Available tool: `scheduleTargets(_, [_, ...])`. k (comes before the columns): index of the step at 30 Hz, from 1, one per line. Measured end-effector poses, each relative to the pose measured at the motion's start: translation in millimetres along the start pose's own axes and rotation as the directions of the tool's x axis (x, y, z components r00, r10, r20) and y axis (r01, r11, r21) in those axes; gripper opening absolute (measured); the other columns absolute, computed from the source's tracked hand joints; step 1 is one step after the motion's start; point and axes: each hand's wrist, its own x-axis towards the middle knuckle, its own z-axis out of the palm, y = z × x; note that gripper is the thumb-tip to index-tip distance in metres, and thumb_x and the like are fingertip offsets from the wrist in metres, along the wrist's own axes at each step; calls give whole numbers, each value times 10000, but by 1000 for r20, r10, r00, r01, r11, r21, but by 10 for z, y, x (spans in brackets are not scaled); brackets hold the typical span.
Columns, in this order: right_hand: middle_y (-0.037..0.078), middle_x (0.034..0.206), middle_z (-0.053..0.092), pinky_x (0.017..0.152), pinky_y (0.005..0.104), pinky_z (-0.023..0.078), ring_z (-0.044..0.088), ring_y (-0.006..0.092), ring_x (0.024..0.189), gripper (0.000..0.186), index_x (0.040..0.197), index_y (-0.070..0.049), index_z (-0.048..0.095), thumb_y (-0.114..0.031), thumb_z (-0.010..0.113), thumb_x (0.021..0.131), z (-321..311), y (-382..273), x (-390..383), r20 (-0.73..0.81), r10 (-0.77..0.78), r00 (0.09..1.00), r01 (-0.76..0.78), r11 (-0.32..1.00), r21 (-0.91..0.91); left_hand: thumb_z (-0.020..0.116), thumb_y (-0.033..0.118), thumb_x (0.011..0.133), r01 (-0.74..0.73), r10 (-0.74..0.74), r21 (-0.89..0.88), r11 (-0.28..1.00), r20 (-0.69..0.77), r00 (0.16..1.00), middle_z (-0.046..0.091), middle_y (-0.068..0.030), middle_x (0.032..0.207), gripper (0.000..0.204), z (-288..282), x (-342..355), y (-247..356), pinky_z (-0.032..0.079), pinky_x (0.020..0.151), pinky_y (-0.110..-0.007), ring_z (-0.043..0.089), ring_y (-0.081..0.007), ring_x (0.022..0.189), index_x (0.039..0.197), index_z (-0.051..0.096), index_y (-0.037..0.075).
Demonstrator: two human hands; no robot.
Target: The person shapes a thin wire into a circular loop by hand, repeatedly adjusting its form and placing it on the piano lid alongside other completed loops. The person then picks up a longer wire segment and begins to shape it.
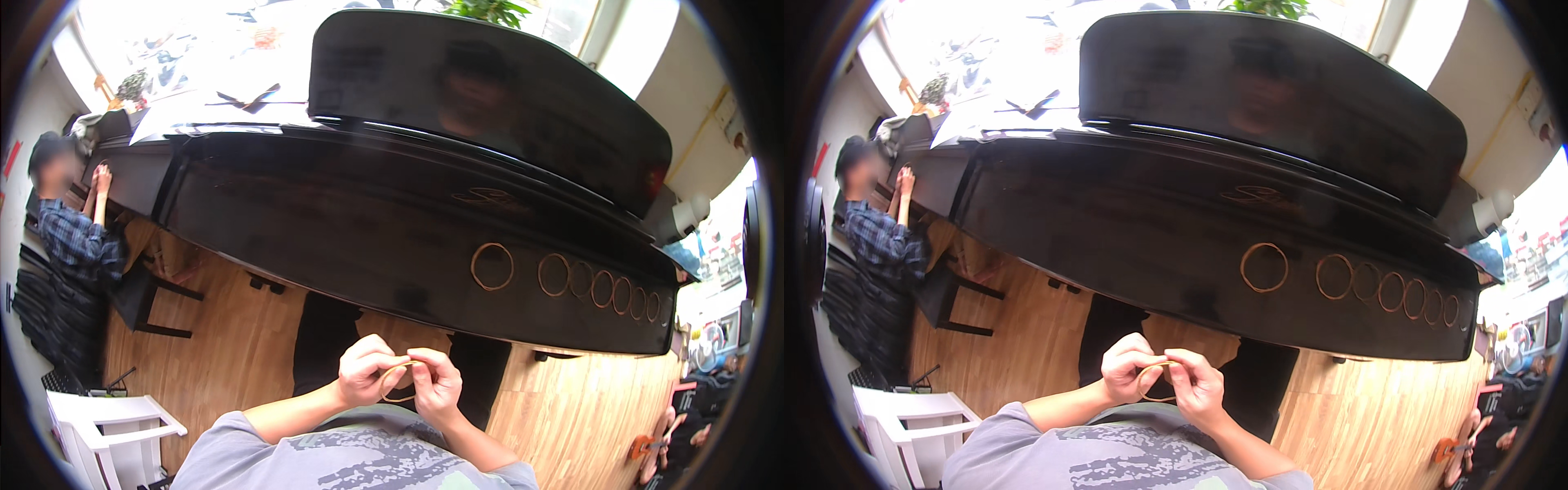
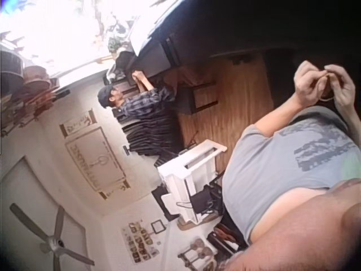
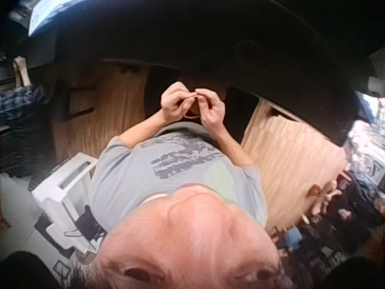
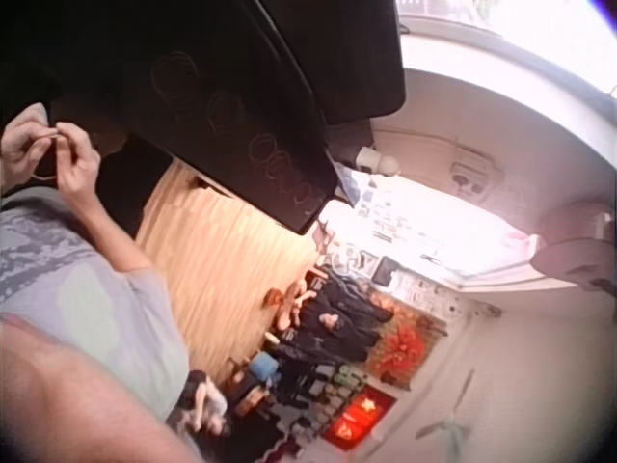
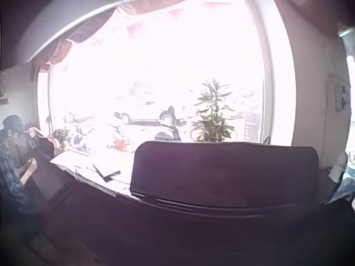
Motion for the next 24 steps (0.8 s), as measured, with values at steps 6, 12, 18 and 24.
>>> scheduleTargets(6, [42, 760, 641, 503, 205, 410, 525, 68, 588, 184, 1041, -32, 639, 8, 649, 861, -31, -68, 26, -37, -86, 996, 81, 989, -123, 719, 58, 794, 63, -62, -121, 991, 10, 998, 584, -83, 694, 99, 66, -39, -24, 402, 510, -271, 521, -174, 580, 825, 654, -10])
scheduleTargets(12, [38, 724, 594, 480, 217, 371, 479, 67, 553, 176, 1005, -29, 632, 27, 662, 841, -51, -26, 122, -73, -168, 983, 162, 983, -87, 721, 62, 821, 318, -330, -465, 826, 57, 942, 596, -77, 740, 106, 175, -27, -6, 409, 579, -268, 522, -160, 653, 820, 638, -4])
scheduleTargets(18, [24, 838, 628, 605, 172, 427, 532, 35, 691, 112, 994, -9, 616, 8, 630, 884, -127, -35, 287, -216, -72, 974, 78, 997, 16, 732, -54, 746, 346, -299, -262, 901, 203, 932, 591, -59, 793, 206, 104, 362, -19, 433, 586, -235, 550, -127, 705, 942, 700, 2])
scheduleTargets(24, [4, 752, 615, 516, 164, 392, 506, 15, 606, 127, 992, -8, 622, 11, 645, 868, -215, -51, 371, -216, -142, 966, 108, 981, -163, 497, -80, 783, 407, -239, -347, 845, 436, 867, 588, -86, 887, 342, -71, 524, -55, 464, 638, -247, 562, -139, 725, 1082, 647, -15])
